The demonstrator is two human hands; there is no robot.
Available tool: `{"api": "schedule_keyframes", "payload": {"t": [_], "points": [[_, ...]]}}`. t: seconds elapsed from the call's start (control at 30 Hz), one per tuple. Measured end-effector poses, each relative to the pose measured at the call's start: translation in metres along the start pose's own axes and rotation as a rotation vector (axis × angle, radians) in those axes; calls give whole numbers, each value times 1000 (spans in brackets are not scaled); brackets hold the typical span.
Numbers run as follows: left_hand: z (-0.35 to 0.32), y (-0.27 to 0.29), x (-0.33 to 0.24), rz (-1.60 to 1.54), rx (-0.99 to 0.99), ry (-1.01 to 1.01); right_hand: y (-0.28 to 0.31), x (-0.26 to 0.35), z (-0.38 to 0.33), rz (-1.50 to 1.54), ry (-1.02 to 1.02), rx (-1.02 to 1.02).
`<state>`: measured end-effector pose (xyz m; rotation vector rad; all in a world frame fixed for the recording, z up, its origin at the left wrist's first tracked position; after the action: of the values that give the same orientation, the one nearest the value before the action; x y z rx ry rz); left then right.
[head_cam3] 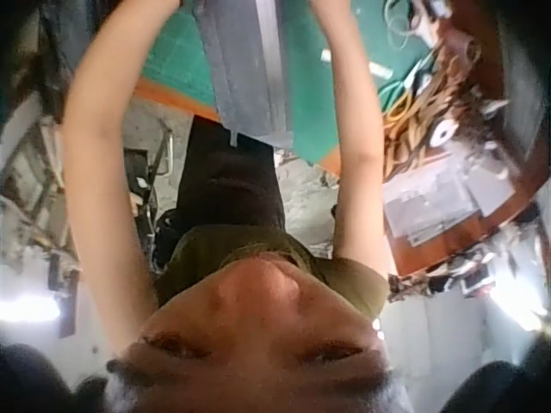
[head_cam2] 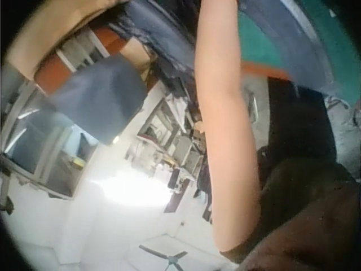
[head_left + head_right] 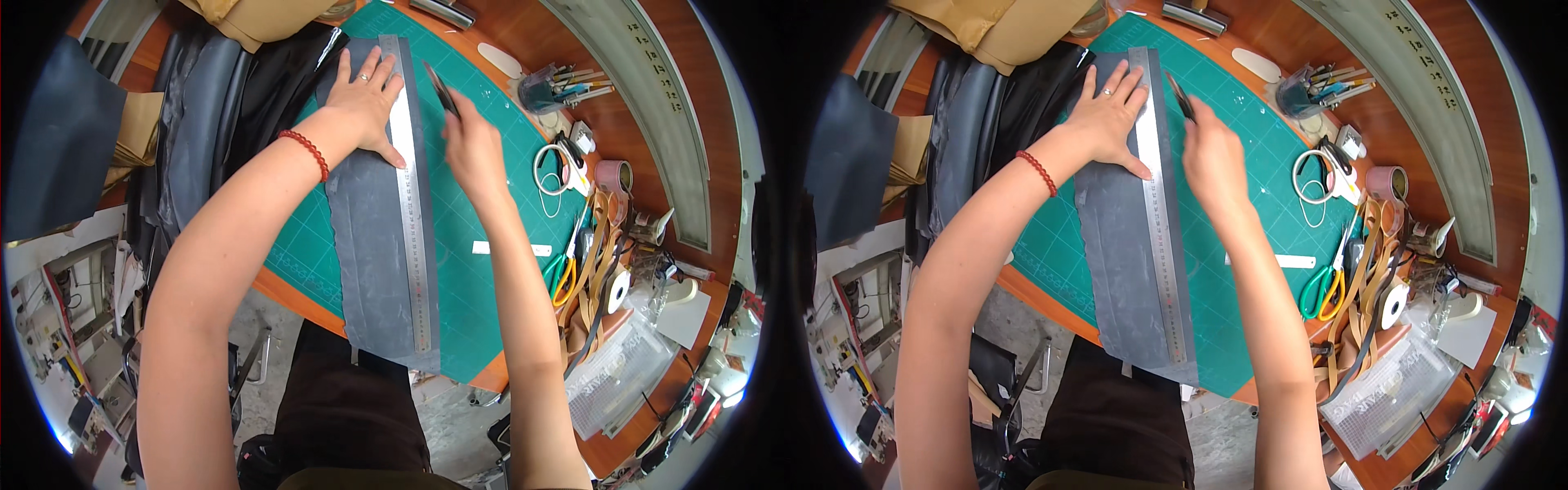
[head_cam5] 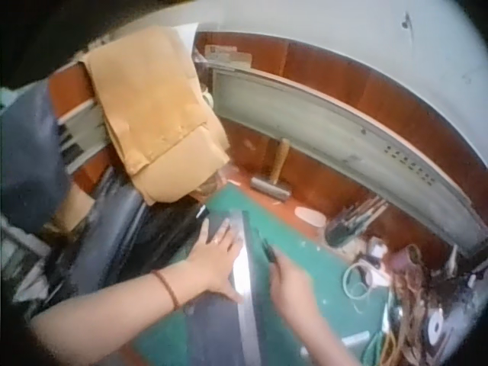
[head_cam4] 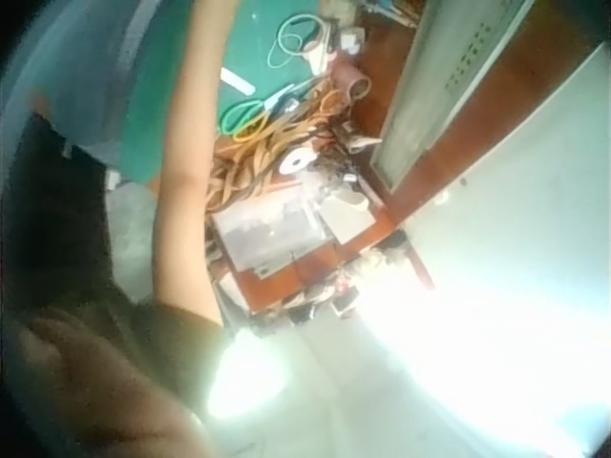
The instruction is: The person measures and cuts strips from a tan material and a dark grey material using a metal ruler and a utility knife on a green cutting mat. The person handles the materials, aligns the ruler, and slices the material to create straight edges and strips.
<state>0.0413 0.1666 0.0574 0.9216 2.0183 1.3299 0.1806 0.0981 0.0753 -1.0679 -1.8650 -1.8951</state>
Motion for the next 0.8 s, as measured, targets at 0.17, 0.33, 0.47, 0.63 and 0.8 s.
{"api": "schedule_keyframes", "payload": {"t": [0.17, 0.33, 0.47, 0.63, 0.8], "points": [[-1, 0, 0, -51, -55, 29, -33, 42, 48, -313, 141, -121], [-2, 1, 0, -79, -73, 34, -46, 44, 55, -393, 136, -113], [0, 0, -1, -85, -71, 29, -47, 49, 53, -406, 170, -152], [0, -3, 0, -19, -44, 17, -48, 48, 34, -417, 133, -115], [1, 5, -1, 9, 15, 33, -36, 28, -27, -414, 118, -49]]}}
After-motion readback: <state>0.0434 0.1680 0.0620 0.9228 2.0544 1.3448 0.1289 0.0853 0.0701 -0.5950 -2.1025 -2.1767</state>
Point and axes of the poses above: each hand's wrist, its own z-axis towards the middle knuckle, its own y-axis out of the back of the hand, x = y × z, the point moved 7 cm from there along z, towards the middle knuckle, and after that the axes turned 11 degrees about -y, right-handed, at the moved point
